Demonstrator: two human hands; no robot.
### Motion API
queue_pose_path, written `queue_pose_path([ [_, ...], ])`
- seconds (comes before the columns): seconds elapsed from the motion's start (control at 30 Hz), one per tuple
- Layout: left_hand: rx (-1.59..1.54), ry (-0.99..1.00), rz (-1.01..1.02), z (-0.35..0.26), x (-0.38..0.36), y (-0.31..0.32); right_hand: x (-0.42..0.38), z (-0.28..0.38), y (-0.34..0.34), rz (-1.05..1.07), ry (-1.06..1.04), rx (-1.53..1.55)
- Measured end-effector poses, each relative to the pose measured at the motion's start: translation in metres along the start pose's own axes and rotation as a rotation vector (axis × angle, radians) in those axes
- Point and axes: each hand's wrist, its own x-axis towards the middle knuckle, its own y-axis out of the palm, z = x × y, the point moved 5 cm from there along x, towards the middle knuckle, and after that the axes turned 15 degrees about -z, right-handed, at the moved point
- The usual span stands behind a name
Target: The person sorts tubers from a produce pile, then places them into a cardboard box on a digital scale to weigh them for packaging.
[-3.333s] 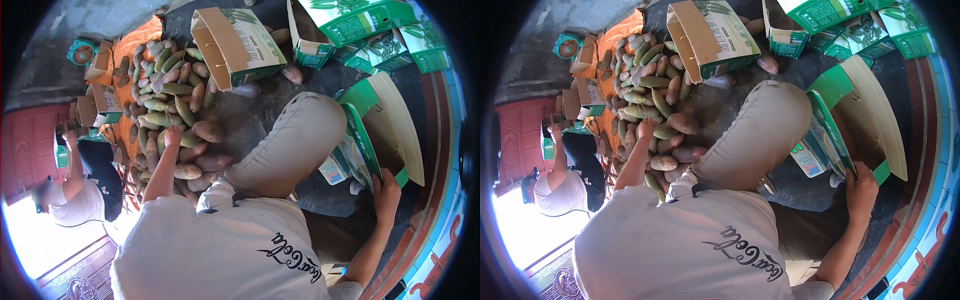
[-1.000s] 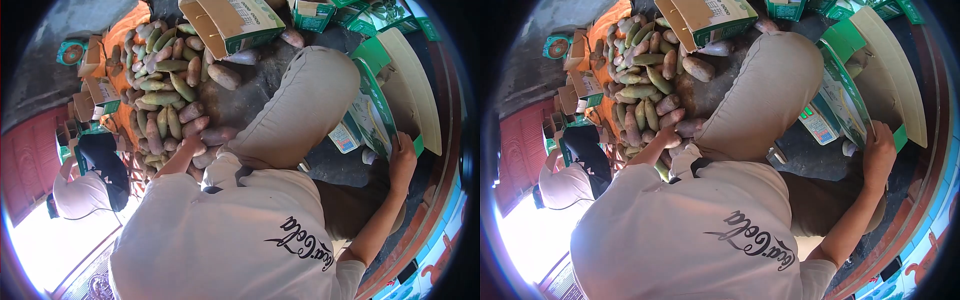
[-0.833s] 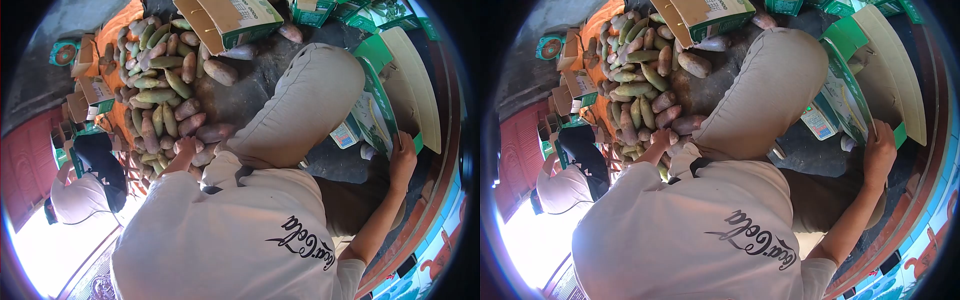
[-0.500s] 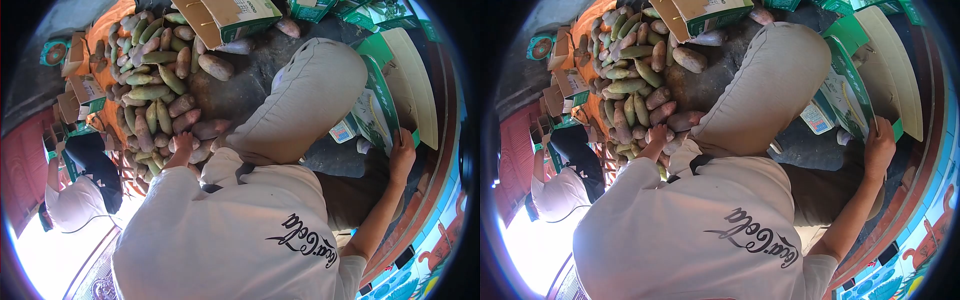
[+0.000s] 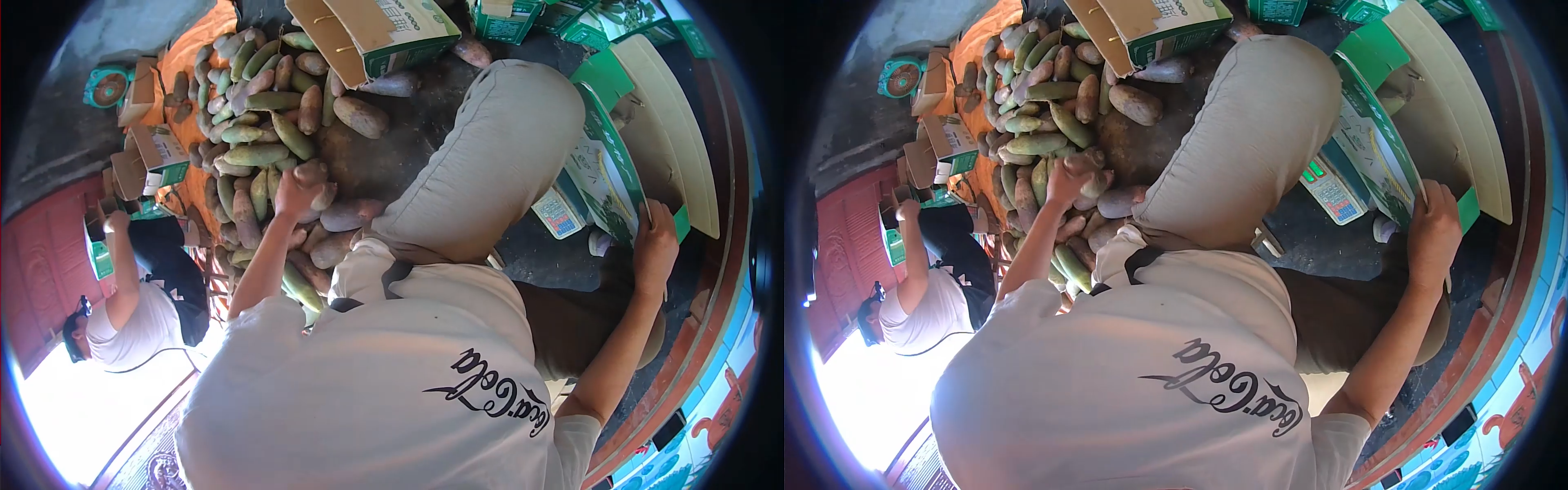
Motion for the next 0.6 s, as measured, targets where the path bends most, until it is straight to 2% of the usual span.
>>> queue_pose_path([
  [0.23, -0.647, 0.372, -0.346, -0.176, 0.022, -0.104, 0.0, 0.005, -0.006, -0.052, -0.02, -0.008],
  [0.33, -0.685, 0.466, -0.35, -0.268, 0.0, -0.154, -0.001, 0.007, -0.009, -0.067, -0.007, 0.006],
  [0.43, -1.023, 0.577, -0.175, -0.346, -0.023, -0.173, -0.002, 0.008, -0.01, -0.075, -0.011, -0.014],
  [0.47, -0.951, 0.605, -0.071, -0.368, -0.03, -0.174, -0.003, 0.007, -0.01, -0.079, -0.006, -0.015],
  [0.5, -1.09, 0.635, 0.003, -0.391, -0.036, -0.167, -0.004, 0.006, -0.008, -0.081, -0.003, -0.015],
  [0.53, -0.941, 0.631, -0.022, -0.409, -0.045, -0.162, -0.005, 0.005, -0.007, -0.082, -0.001, -0.016],
  [0.57, -1.262, 0.769, 0.242, -0.446, -0.064, -0.158, -0.005, 0.005, -0.008, -0.088, 0.002, -0.016],
  [0.6, -1.168, 0.803, 0.149, -0.46, -0.069, -0.147, -0.005, 0.005, -0.009, -0.092, 0.004, -0.015],
])
